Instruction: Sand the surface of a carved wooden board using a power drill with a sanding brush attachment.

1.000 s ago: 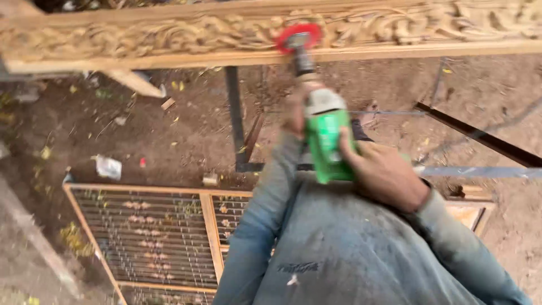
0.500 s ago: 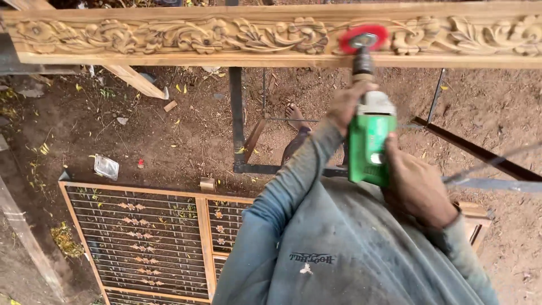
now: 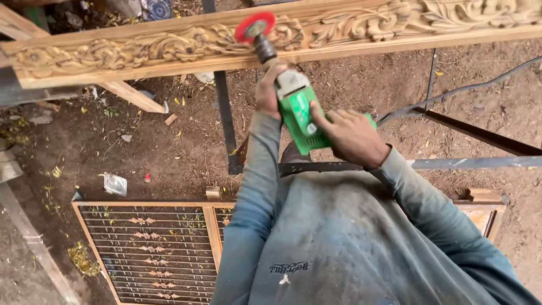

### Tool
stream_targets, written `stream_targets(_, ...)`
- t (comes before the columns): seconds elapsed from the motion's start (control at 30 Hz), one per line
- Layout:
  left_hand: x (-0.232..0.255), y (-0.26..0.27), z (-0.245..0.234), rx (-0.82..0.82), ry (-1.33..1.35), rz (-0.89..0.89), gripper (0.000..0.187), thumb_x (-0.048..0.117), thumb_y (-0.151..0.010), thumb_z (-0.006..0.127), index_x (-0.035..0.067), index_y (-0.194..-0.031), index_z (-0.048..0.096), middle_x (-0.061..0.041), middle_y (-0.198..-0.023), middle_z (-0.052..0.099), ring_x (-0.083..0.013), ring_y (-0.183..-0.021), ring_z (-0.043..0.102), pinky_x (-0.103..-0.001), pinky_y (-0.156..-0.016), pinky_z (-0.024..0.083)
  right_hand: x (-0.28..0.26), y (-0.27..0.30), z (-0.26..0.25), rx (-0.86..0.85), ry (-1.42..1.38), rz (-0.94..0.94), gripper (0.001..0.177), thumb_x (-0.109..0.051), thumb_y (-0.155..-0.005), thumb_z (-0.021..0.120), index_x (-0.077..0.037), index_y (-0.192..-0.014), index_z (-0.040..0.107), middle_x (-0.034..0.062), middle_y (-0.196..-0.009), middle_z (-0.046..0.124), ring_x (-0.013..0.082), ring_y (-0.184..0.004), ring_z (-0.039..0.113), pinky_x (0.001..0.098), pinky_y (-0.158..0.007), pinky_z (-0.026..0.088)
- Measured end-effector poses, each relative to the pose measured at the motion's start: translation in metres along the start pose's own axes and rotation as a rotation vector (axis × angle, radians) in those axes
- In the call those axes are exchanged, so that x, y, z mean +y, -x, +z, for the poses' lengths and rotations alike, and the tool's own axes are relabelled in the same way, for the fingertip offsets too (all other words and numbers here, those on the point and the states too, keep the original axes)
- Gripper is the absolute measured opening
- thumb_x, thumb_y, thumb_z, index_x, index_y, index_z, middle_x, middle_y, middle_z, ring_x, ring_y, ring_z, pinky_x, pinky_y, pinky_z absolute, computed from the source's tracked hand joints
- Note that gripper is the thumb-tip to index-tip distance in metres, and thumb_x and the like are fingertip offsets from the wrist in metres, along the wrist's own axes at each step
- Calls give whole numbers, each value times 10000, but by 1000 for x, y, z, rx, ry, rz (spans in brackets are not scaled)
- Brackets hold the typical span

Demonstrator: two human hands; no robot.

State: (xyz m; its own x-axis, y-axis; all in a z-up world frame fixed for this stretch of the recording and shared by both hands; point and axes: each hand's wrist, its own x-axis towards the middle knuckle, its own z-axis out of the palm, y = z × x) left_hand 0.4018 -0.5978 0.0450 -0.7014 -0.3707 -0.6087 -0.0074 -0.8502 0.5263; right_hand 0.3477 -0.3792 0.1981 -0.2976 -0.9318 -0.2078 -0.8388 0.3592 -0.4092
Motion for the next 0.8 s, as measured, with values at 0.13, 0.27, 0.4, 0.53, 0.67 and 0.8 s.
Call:
stream_targets(0.13,-18,-33,-9,-74,-4,-2,197,171,-946,678,-12,-1018,678,-88,-882,725,-190,-767,710,-314,-730,587,-1,-6,-21,0,-7,71,853,-112,-752,666,-20,-1546,369,132,-1003,671,336,-908,684,447,-784,548)
stream_targets(0.27,-26,-21,-6,-129,14,3,213,220,-967,665,8,-987,670,-87,-847,717,-187,-728,691,-322,-679,575,1,-3,-47,-122,29,41,907,-187,-709,720,-73,-1529,348,141,-969,672,354,-907,682,458,-770,545)
stream_targets(0.4,-50,-30,-28,-126,-862,657,289,270,-1008,540,42,-1087,700,-60,-984,758,-170,-909,740,-294,-842,595,2,-4,-54,-133,-3,31,1050,-308,-581,781,-85,-1510,347,156,-969,666,378,-896,675,473,-700,541)
stream_targets(0.53,-13,-9,19,-195,146,-85,273,228,-941,623,-39,-982,660,-162,-885,736,-282,-810,739,-392,-805,618,12,-2,-43,-79,28,24,840,-134,-743,706,-75,-1506,362,140,-957,656,347,-912,684,464,-714,544)
stream_targets(0.67,-17,15,34,-172,52,-85,239,211,-942,620,-17,-1005,658,-175,-914,734,-280,-834,742,-398,-815,617,9,22,-45,-170,-15,47,793,-118,-811,662,-36,-1533,345,126,-929,646,330,-876,677,459,-734,542)
stream_targets(0.8,-44,17,58,-175,-67,-116,271,206,-937,632,-48,-1018,680,-177,-928,735,-266,-837,740,-369,-823,609,18,46,-45,-141,-87,176,851,-110,-736,662,-40,-1525,350,136,-946,638,332,-883,673,449,-718,545)
